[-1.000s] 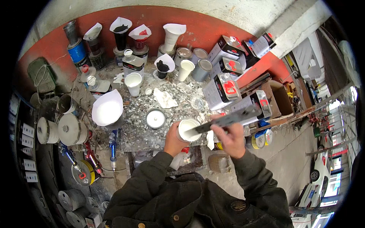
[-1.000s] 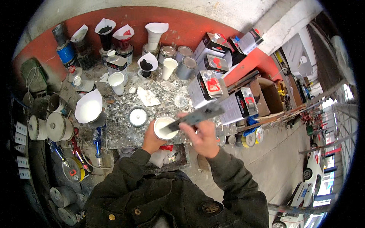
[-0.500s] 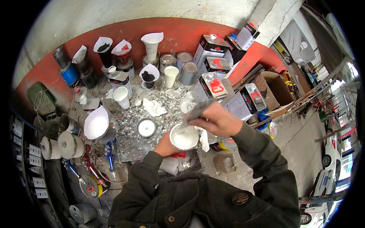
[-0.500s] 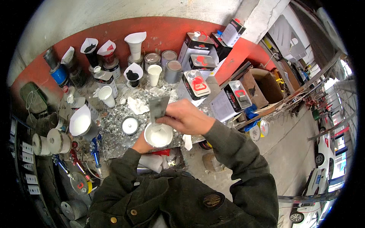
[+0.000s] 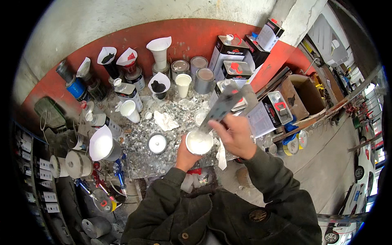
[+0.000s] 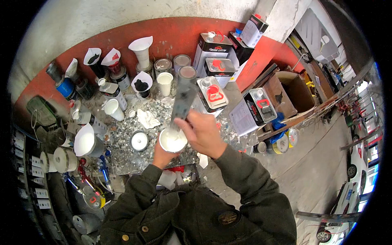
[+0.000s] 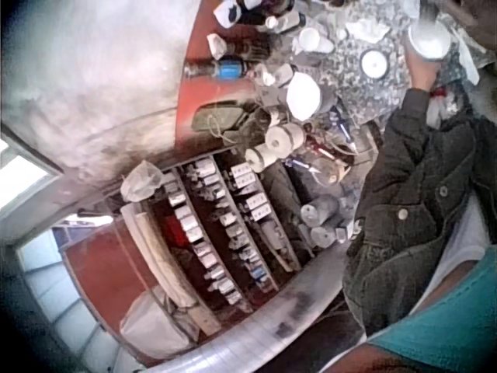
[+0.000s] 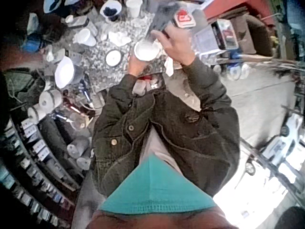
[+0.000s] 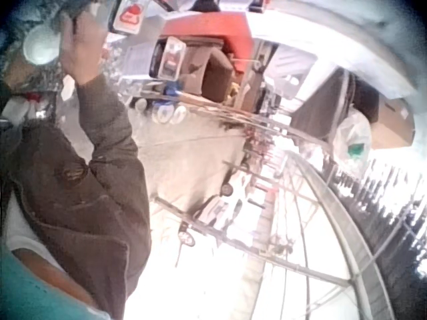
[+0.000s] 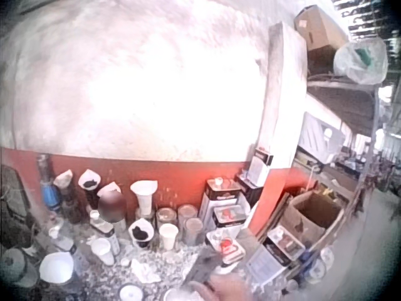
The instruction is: The person walks from a paint booth to a workbench in a garage. They pick up a white plastic cup and pour a white liquid from a larger container into it. They then use a metal ruler to stir the liquid in the cup.
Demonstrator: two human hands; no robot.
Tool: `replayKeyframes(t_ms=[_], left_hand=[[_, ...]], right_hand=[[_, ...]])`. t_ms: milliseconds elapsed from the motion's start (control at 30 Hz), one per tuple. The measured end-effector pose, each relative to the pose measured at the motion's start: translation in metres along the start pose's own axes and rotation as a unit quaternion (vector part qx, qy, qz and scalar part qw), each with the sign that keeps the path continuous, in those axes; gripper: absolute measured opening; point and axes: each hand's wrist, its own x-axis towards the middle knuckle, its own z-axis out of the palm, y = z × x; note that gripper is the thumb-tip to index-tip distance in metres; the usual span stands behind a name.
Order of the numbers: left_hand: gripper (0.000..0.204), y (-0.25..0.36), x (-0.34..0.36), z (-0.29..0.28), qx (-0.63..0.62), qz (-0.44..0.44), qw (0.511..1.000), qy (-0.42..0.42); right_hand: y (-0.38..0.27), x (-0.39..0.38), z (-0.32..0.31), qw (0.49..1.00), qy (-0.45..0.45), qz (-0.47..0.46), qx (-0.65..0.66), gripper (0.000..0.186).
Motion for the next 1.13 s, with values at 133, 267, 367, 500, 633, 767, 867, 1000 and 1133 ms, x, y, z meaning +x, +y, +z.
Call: replayKeyframes(t_ms=[133,267,367,500,633,767,867,1000,1133], left_hand=[[0.080,0.007,0.006,0.006,-0.056,-0.054,0.995,-0.066],[0.076,-0.013,-0.002,0.005,-0.023,-0.058,0.993,-0.096],[0.068,-0.024,-0.006,-0.004,-0.023,-0.097,0.992,-0.076],[0.062,-0.037,-0.006,-0.017,-0.047,-0.145,0.988,0.000],[0.061,-0.048,-0.007,-0.039,-0.003,-0.182,0.983,0.027],[0.064,-0.039,-0.004,-0.040,0.014,-0.192,0.980,0.045],[0.054,-0.051,-0.007,-0.039,0.068,-0.096,0.992,0.056],[0.061,-0.071,-0.016,-0.047,0.008,-0.174,0.984,0.020],[0.064,-0.081,-0.025,-0.047,-0.041,-0.178,0.982,0.051]], right_hand=[[0.015,-0.010,0.009,0.989,-0.111,0.052,0.082,0.026],[0.051,-0.002,0.018,0.965,-0.068,0.133,0.216,0.035],[0.103,-0.017,0.015,0.970,0.078,0.167,0.160,0.039],[0.193,-0.061,0.005,0.925,0.269,0.262,-0.049,0.045],[0.219,-0.025,-0.019,0.958,0.206,0.166,-0.112,0.046],[0.250,0.024,-0.026,0.961,0.118,0.095,-0.232,0.049],[0.260,0.034,-0.024,0.964,0.065,0.150,-0.211,0.046],[0.245,0.029,-0.041,0.968,0.112,0.124,-0.187,0.037],[0.202,0.014,-0.082,0.952,0.221,0.106,-0.183,0.035]])
